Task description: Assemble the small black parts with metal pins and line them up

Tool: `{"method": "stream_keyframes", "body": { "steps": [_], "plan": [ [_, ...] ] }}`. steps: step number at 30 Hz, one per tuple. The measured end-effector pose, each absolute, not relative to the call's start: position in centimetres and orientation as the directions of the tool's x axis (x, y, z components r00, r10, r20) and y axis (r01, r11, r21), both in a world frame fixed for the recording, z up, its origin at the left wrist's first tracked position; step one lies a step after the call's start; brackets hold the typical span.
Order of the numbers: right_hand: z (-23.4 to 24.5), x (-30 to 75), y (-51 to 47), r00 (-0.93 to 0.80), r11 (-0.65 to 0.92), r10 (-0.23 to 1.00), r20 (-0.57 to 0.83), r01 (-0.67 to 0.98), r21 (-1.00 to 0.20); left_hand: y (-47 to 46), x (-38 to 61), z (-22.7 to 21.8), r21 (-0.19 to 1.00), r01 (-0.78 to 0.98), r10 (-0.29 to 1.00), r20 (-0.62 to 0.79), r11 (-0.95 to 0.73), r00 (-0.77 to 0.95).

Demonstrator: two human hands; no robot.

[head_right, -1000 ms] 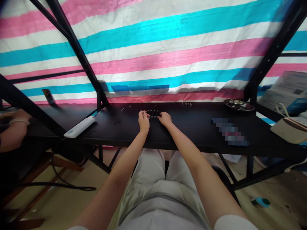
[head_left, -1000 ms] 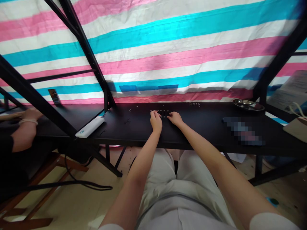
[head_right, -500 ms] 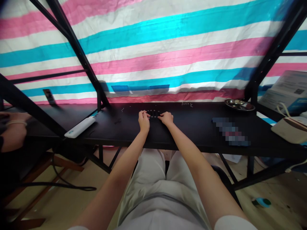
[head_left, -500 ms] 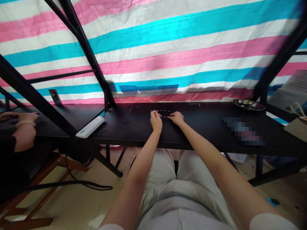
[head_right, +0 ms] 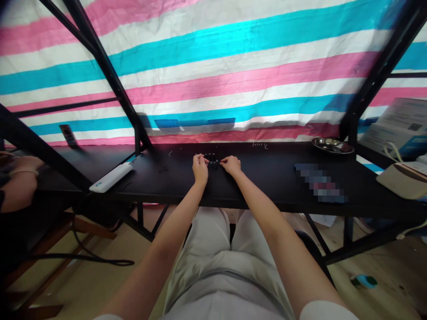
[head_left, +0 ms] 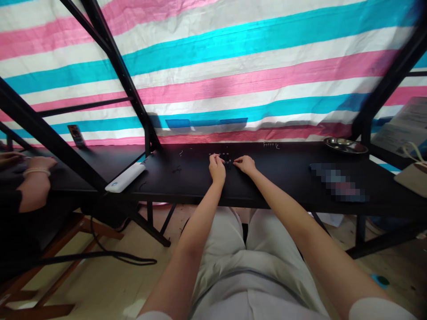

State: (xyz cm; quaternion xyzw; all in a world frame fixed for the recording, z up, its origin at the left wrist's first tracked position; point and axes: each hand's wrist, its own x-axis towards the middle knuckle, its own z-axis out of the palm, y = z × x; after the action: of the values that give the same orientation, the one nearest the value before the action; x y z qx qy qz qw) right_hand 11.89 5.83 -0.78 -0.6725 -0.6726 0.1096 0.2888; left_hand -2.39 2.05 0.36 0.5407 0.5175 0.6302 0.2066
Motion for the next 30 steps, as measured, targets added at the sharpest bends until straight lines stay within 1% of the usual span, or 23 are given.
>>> {"method": "stream_keyframes", "body": {
  "steps": [3,5,7,9,12,15,18,25,30],
  "plan": [
    [-0.8,12.0,5.6,0.055,0.080,0.967,0.248,0.860,-0.504,2.1,-2.4,0.3,0.884,0.309,0.826,0.447,-0.350,-0.343],
    [-0.6,12.0,5.2,0.023,0.112,0.958,0.285,0.887,-0.448,2.2,-2.5,0.3,0.887,0.338,0.827,0.430,-0.314,-0.361],
    [-0.4,12.0,4.7,-0.041,0.176,0.937,0.347,0.913,-0.367,2.3,-2.4,0.2,0.881,0.388,0.821,0.421,-0.270,-0.386],
    [0.0,11.9,4.2,-0.150,0.272,0.905,0.398,0.924,-0.269,2.4,-2.4,0.0,0.874,0.429,0.815,0.412,-0.227,-0.408],
    [0.6,12.0,3.6,-0.344,0.415,0.845,0.409,0.904,-0.098,2.5,-2.3,-0.2,0.879,0.435,0.815,0.393,-0.197,-0.425],
    [1.2,12.2,3.3,-0.484,0.501,0.792,0.372,0.864,0.056,2.6,-2.2,-0.3,0.883,0.424,0.821,0.388,-0.200,-0.420],
    [1.7,12.3,3.2,-0.585,0.563,0.751,0.306,0.810,0.166,2.5,-2.2,-0.2,0.882,0.437,0.830,0.372,-0.178,-0.415],
    [2.8,11.1,3.8,-0.695,0.624,0.709,0.122,0.698,0.352,1.8,-2.2,0.6,0.856,0.512,0.859,0.310,-0.066,-0.407],
    [3.7,10.6,4.4,-0.755,0.654,0.655,0.039,0.591,0.472,1.5,-2.2,1.0,0.841,0.540,0.871,0.294,-0.040,-0.394]
  ]
}}
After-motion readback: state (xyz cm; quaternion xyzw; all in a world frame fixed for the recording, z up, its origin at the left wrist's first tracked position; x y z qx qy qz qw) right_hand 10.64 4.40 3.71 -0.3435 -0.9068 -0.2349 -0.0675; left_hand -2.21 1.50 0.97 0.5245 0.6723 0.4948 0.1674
